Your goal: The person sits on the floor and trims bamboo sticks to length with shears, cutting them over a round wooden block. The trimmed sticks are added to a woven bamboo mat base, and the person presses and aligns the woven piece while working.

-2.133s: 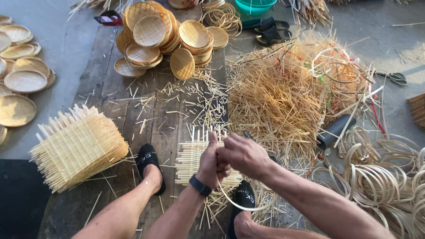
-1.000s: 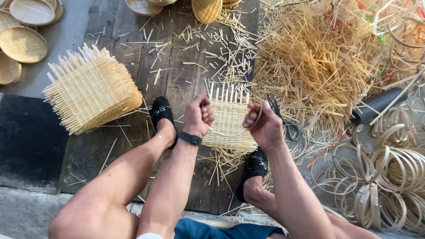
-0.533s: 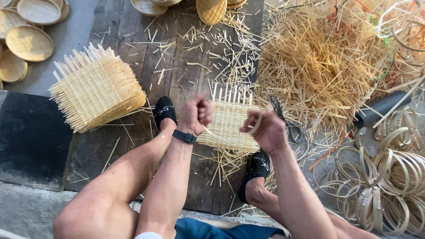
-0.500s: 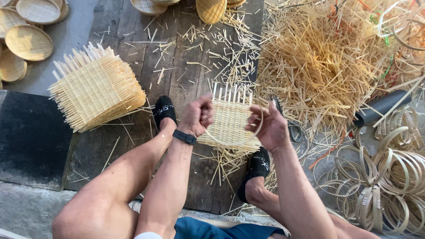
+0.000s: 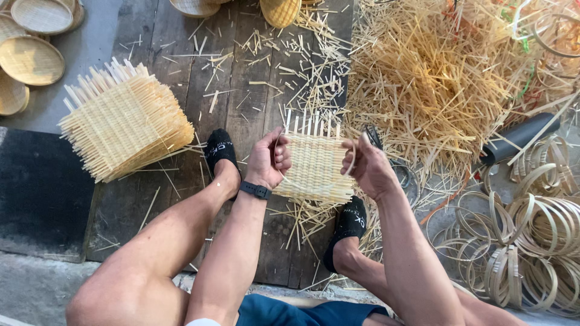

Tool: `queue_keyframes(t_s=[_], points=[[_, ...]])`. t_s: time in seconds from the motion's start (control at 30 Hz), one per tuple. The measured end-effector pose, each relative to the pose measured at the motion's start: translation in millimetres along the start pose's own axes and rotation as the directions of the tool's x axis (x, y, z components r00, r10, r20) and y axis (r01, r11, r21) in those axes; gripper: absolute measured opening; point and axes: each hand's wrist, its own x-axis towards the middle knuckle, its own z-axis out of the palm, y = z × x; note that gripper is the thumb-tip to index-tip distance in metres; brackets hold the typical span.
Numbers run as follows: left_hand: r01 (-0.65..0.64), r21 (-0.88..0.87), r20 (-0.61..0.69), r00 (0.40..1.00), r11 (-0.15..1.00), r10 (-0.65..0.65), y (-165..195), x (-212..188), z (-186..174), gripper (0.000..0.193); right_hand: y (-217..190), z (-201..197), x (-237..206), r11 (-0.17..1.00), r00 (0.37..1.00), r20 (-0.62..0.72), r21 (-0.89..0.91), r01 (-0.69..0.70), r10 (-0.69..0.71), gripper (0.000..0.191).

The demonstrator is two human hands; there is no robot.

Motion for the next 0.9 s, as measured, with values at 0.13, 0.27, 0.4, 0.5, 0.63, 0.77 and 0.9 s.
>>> queue_keyframes(t_s=[0.13,0.27,0.4,0.5,0.63,0.77,0.9], points=[[-0.071,0.086,-0.168,0.982,0.994,0.085,-15,13,-20,0.026,11,-4,4,0.927,0.973,-0.110,-0.342,0.153,-0.201,0.025],[-0.234,0.525,-0.272,0.865,0.818,0.422,-42,39,-61,0.019,43,-16,30,0.771,0.914,-0.297,-0.637,0.026,-0.276,0.025],[-0.175,0.983,0.082,0.686,0.055,0.723,-53,61,-103,0.015,80,-29,59,0.491,0.858,-0.305,-0.868,-0.073,-0.412,0.023],[-0.057,0.998,0.066,0.729,-0.036,0.681,-55,67,-120,0.019,101,-34,72,0.483,0.839,-0.263,-0.875,0.000,-0.476,0.023],[-0.005,1.000,-0.011,0.754,0.022,0.657,-57,67,-126,0.020,111,-42,70,0.533,0.830,-0.271,-0.846,0.037,-0.488,0.025],[-0.094,0.996,0.061,0.741,0.013,0.669,-56,69,-129,0.023,110,-41,69,0.521,0.818,-0.277,-0.853,0.032,-0.504,0.025],[-0.011,0.995,-0.059,0.751,0.101,0.658,-56,71,-126,0.022,108,-37,67,0.559,0.840,-0.314,-0.829,-0.016,-0.442,0.022]])
